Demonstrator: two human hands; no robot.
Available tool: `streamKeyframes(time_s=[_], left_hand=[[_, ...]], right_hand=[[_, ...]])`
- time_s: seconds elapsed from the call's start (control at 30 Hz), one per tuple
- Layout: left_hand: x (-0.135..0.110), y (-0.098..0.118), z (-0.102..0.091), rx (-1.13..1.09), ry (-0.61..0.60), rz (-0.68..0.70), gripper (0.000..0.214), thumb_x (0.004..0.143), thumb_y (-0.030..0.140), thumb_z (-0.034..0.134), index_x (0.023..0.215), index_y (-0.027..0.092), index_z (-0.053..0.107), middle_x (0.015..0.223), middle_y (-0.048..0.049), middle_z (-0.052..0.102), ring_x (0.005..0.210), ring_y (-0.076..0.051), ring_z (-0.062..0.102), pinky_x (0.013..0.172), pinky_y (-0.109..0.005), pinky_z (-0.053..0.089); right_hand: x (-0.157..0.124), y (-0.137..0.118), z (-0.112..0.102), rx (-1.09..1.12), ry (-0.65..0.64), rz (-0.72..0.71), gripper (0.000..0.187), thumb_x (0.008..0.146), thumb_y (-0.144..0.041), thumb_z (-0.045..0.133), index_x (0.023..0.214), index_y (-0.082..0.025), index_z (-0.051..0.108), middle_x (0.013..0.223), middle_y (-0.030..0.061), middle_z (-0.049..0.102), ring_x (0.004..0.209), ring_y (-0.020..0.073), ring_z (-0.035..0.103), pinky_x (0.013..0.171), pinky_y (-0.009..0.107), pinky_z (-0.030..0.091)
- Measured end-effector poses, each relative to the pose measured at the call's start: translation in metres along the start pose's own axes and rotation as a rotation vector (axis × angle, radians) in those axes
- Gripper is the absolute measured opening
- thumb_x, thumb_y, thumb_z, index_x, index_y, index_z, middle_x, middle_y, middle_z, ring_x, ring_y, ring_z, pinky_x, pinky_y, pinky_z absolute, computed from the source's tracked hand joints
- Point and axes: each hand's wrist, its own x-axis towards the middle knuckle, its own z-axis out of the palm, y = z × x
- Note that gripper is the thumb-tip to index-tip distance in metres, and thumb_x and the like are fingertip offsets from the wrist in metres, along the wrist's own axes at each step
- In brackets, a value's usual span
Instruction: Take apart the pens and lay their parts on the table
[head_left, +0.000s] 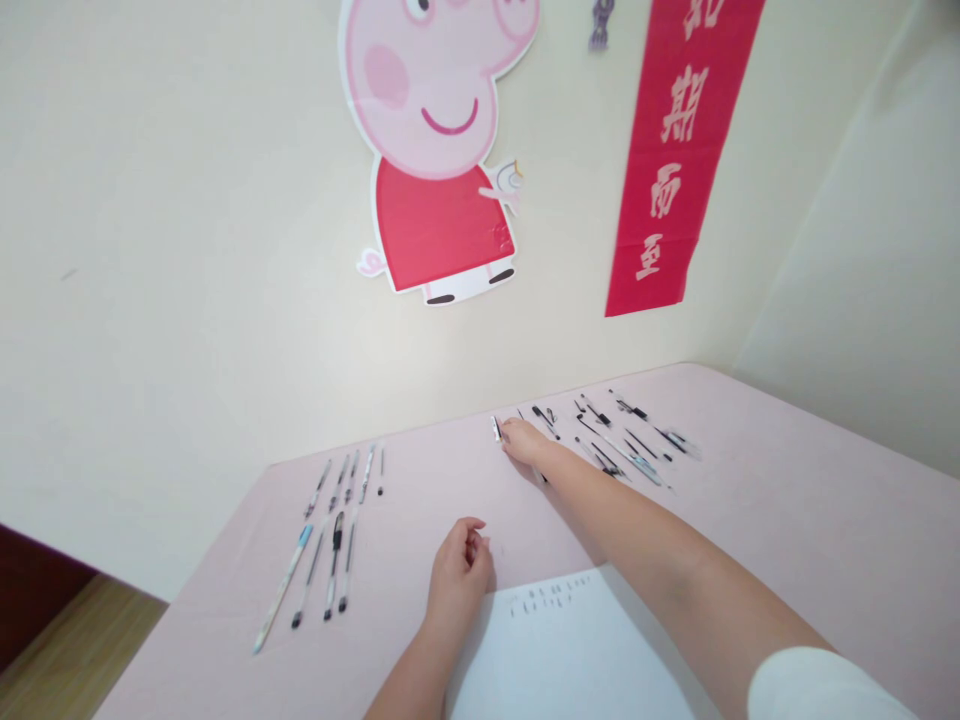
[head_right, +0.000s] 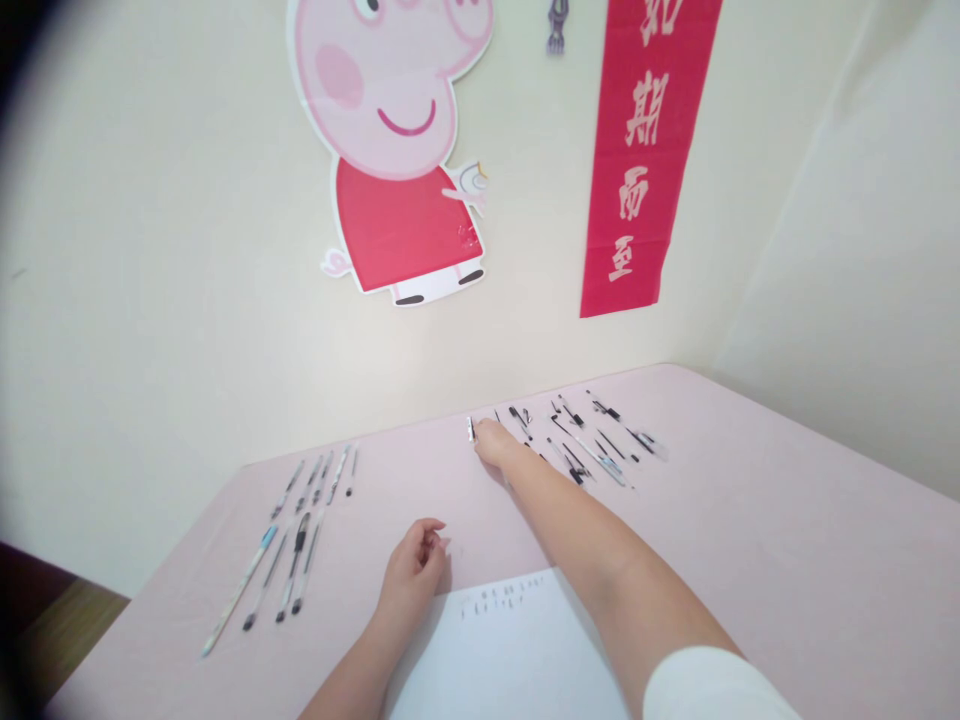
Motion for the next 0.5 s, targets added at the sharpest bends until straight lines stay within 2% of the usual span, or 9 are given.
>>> streamKeyframes(time_s=[0.23, 0.4, 0.5], left_hand=[[0.0, 0.001, -0.001, 0.003, -0.003, 0.014, 0.02, 0.074, 0.024, 0.045, 0.092, 0.017, 0.053, 0.066, 0.0027, 0.051, 0.055, -0.011, 0.048, 0.053, -0.023, 0.036], [-0.001, -0.001, 0.0, -0.005, 0.013, 0.014, 0.02, 0.074, 0.024, 0.046, 0.091, 0.018, 0.053, 0.064, 0.0033, 0.051, 0.053, -0.01, 0.047, 0.052, -0.022, 0.036], [-0.002, -0.001, 0.0, -0.007, 0.009, 0.008, 0.02, 0.074, 0.023, 0.045, 0.091, 0.018, 0.053, 0.063, 0.0041, 0.05, 0.052, -0.01, 0.046, 0.051, -0.022, 0.035]], right_hand=[[-0.004, -0.001, -0.001, -0.009, 0.002, 0.004, 0.03, 0.087, -0.032, 0.051, 0.112, -0.015, 0.052, 0.113, 0.0075, 0.054, 0.096, 0.0195, 0.055, 0.081, 0.041, 0.047], [-0.012, -0.005, -0.014, 0.01, -0.006, 0.012, 0.025, 0.08, -0.015, 0.055, 0.104, -0.009, 0.058, 0.112, 0.015, 0.056, 0.104, 0.0219, 0.052, 0.089, 0.031, 0.039], [-0.028, -0.02, -0.025, 0.03, -0.013, 0.015, 0.029, 0.079, -0.012, 0.051, 0.107, -0.009, 0.057, 0.114, 0.0163, 0.055, 0.107, 0.0227, 0.05, 0.09, 0.03, 0.036]])
